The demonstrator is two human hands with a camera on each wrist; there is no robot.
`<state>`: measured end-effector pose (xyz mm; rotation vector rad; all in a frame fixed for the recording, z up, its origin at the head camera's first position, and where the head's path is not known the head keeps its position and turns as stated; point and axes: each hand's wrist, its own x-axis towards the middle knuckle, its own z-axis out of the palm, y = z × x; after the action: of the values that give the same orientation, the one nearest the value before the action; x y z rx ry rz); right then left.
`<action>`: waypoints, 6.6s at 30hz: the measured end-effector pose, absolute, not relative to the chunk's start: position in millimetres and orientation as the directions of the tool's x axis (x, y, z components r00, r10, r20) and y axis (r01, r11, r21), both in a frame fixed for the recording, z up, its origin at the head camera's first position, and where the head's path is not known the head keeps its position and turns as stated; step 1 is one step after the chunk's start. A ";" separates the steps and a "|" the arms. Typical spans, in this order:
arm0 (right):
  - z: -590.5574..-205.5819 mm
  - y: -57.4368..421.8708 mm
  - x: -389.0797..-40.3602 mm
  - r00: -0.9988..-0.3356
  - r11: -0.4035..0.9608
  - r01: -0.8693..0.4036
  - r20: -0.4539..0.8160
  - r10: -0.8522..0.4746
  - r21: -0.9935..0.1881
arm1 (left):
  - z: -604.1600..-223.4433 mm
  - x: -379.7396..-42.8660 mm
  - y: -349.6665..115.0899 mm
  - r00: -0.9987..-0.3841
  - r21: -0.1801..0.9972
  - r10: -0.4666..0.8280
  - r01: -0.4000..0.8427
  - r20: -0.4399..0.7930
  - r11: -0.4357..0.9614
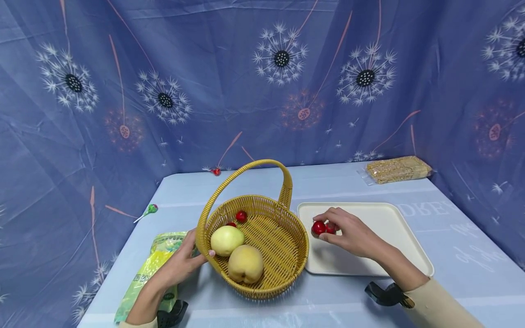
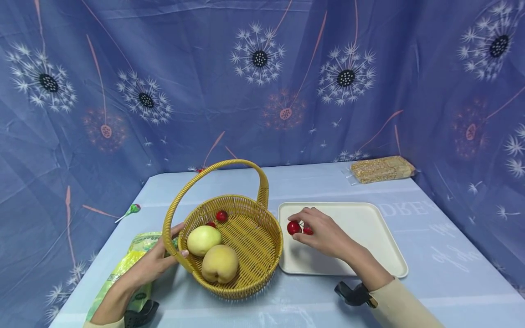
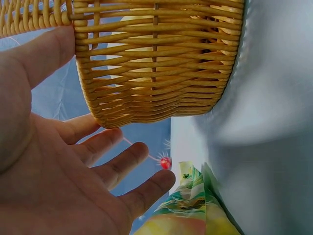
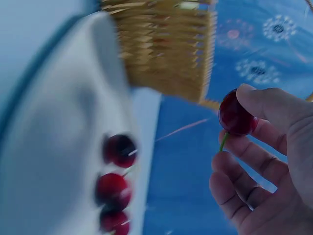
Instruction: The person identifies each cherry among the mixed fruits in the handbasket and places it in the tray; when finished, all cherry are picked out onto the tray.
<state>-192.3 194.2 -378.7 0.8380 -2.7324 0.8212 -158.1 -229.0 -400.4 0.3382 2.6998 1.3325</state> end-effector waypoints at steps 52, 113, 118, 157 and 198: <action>-405.2 181.1 -201.8 -0.793 0.787 -0.571 0.406 -0.455 -0.233 | -399.9 -158.9 -229.2 -0.967 0.810 0.255 0.168 0.023 0.563; -372.3 12.4 -291.9 -0.653 0.645 -0.678 -0.113 -0.749 -0.353 | -401.1 -159.3 -227.3 -0.960 0.821 0.278 0.183 0.030 0.541; -380.9 11.8 -295.8 -0.636 0.633 -0.677 -0.137 -0.760 -0.376 | -401.3 -159.0 -227.6 -0.959 0.818 0.280 0.189 0.036 0.544; -397.0 12.2 -297.7 -0.610 0.632 -0.724 -0.170 -0.774 -0.277 | -400.9 -159.5 -228.3 -0.960 0.814 0.278 0.189 0.034 0.550; -331.7 99.5 -240.2 -0.656 0.570 -0.743 0.215 -0.723 -0.351 | -399.3 -159.4 -229.0 -0.964 0.801 0.265 0.176 0.023 0.572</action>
<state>-240.2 99.5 -331.7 1.2809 -2.7419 0.6477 -159.4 -229.0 -399.3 0.3792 2.6957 1.3572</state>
